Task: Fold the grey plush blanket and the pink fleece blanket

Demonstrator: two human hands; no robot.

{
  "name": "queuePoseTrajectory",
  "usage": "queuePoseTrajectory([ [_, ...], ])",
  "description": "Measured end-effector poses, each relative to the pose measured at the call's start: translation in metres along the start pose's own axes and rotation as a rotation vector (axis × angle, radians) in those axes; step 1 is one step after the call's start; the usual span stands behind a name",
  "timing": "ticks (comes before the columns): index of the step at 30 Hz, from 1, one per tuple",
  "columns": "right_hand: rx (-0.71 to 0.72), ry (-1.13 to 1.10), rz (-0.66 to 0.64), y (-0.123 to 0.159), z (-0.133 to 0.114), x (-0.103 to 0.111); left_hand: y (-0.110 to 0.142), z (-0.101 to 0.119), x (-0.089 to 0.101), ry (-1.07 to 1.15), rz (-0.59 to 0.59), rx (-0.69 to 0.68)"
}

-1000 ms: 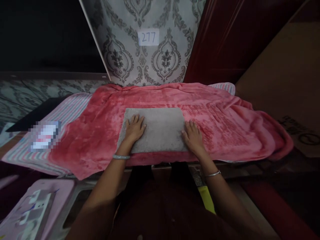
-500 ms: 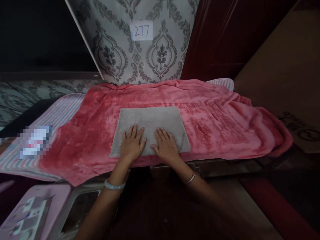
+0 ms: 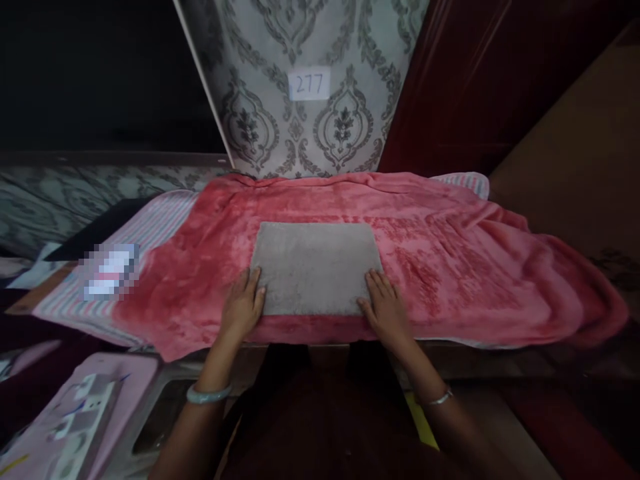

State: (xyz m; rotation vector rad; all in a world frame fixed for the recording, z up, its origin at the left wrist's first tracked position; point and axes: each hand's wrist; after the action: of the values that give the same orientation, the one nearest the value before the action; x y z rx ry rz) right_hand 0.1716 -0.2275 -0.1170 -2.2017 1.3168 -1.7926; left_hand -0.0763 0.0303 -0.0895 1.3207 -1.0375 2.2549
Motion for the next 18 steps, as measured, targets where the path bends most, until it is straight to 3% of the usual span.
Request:
queuePoseTrajectory([
  [3,0.008,-0.062,0.034,-0.022,0.006,0.008,-0.004,-0.006,0.009,0.019,0.016,0.041],
  [5,0.036,-0.089,0.075,-0.05,0.004,0.012,-0.018,0.007,0.015,0.002,0.038,0.037],
  [8,0.109,-0.085,0.091,-0.104,-0.013,0.009,-0.054,0.047,0.018,-0.006,0.01,-0.07],
  [12,0.101,-0.002,0.041,-0.157,-0.045,-0.018,-0.11,0.103,0.005,0.011,-0.148,-0.168],
  [15,0.102,0.084,-0.032,-0.16,-0.055,-0.046,-0.135,0.116,-0.013,-0.027,-0.212,-0.138],
  [18,0.126,0.15,-0.084,-0.147,-0.051,-0.066,-0.138,0.106,-0.031,-0.061,-0.259,-0.13],
])
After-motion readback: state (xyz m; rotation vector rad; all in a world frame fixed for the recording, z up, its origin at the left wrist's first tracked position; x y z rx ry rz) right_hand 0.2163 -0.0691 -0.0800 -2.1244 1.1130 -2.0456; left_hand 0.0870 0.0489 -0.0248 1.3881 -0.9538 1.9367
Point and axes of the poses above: each hand's wrist, its own y-axis away from the middle knuckle, its own x-axis out of the back of the hand, z = x × y, and after that the axes turned 10 degrees about z, right-handed
